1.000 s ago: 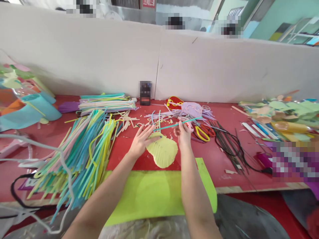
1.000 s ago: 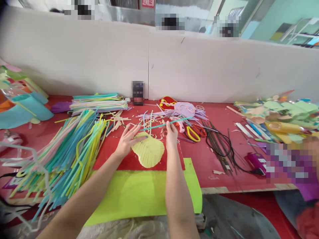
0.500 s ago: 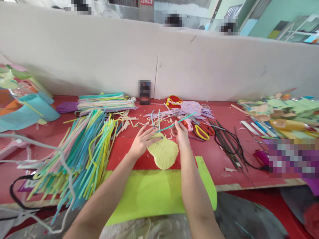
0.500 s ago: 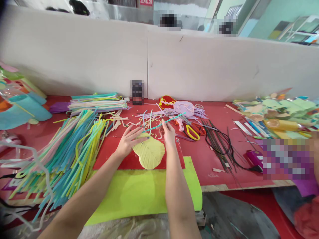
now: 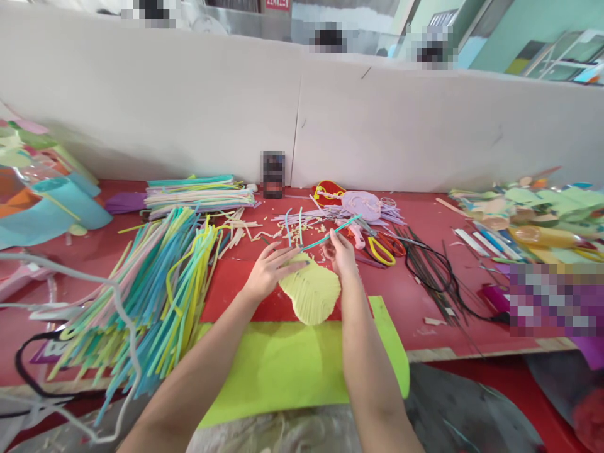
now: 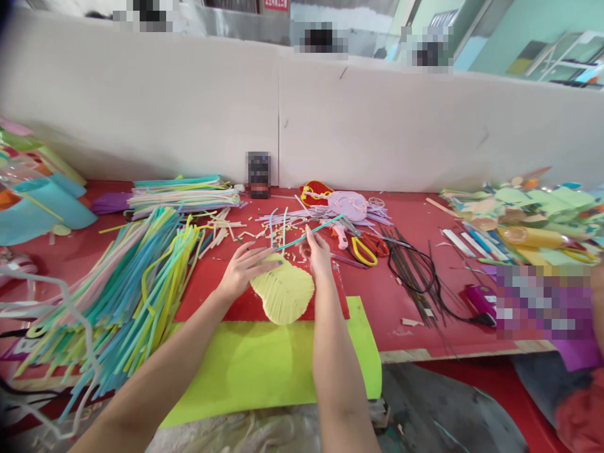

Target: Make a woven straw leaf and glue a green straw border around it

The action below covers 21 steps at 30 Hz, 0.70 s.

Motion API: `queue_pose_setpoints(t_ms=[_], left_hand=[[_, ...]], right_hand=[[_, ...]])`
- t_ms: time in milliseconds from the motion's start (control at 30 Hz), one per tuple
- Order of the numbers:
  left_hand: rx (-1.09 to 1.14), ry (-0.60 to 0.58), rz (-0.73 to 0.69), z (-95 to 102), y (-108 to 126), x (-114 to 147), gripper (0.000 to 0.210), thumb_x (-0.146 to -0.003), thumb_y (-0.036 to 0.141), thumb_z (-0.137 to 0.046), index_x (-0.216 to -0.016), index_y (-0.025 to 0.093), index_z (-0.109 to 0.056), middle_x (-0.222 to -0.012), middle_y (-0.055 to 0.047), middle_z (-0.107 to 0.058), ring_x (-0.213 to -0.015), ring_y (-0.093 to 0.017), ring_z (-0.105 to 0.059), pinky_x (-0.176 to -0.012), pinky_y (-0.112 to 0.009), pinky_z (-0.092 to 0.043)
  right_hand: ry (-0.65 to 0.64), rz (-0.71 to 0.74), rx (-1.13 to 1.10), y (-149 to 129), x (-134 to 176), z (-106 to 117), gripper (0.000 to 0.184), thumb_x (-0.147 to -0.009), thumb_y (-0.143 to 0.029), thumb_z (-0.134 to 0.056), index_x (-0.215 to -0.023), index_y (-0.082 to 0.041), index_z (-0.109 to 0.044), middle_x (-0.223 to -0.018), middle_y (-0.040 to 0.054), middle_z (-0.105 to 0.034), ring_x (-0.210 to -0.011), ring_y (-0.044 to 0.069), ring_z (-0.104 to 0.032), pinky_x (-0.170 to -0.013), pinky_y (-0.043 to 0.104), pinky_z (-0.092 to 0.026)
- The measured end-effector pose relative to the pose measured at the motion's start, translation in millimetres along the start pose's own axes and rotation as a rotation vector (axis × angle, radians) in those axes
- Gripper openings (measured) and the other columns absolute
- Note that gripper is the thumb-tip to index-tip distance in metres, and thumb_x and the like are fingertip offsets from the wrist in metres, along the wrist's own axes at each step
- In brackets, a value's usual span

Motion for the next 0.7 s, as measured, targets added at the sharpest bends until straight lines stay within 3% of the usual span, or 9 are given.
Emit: queue_pose_setpoints(t_ms=[200, 400, 567, 700], left_hand=[[0.03, 0.052, 0.015, 1.5, 2.0, -0.8, 0.039, -0.101, 0.018, -0.036, -0.127, 0.031, -0.061, -0.135, -0.005, -0.06, -0.12, -0.017, -0.058, -0.112, -0.045, -0.032], [0.013, 0.181, 0.074, 1.3, -2.1, 3.8, 0.037, -0.099, 0.015, -0.041, -0.125, 0.029, -0.063, -0.13, -0.005, -0.064, -0.116, -0.018, -0.06, -0.11, -0.043, -0.033], [0.021, 0.292, 0.18, 4.4, -6.7, 6.4, 0.037, -0.098, 0.014, -0.043, -0.124, 0.03, -0.064, -0.128, -0.004, -0.066, -0.115, -0.02, -0.061, -0.108, -0.044, -0.035], [0.036, 0.373, 0.242, 7.9, -9.6, 6.9, 0.035, -0.096, 0.014, -0.046, -0.121, 0.029, -0.066, -0.127, -0.005, -0.066, -0.113, -0.021, -0.062, -0.104, -0.044, -0.038]], right_hand=[[-0.019, -0.006, -0.028, 2.9, -2.6, 1.7, 0.042, -0.062, -0.055, -0.078, -0.068, -0.02, -0.054, -0.054, -0.0036, -0.062, -0.04, 0.007, -0.047, -0.035, 0.019, -0.027], [-0.05, -0.022, -0.02, -0.4, 2.4, -1.1, 0.035, -0.067, -0.053, -0.077, -0.073, -0.02, -0.064, -0.062, -0.0017, -0.068, -0.046, 0.007, -0.05, -0.04, 0.02, -0.029], [-0.084, 0.018, -0.008, -3.6, 9.4, -6.7, 0.029, -0.069, -0.049, -0.076, -0.079, -0.022, -0.07, -0.074, -0.0003, -0.073, -0.057, 0.01, -0.058, -0.052, 0.023, -0.042], [-0.132, -0.005, -0.002, -4.2, 15.3, -12.4, 0.03, -0.067, -0.049, -0.078, -0.078, -0.022, -0.073, -0.078, 0.0015, -0.075, -0.073, 0.02, -0.068, -0.069, 0.033, -0.052]])
Point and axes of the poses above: each hand's wrist, its own x-axis away from the middle knuckle, its own z-axis out of the back of the hand, y = z × x, the point moved 2 cm from there along -x, towards the middle knuckle
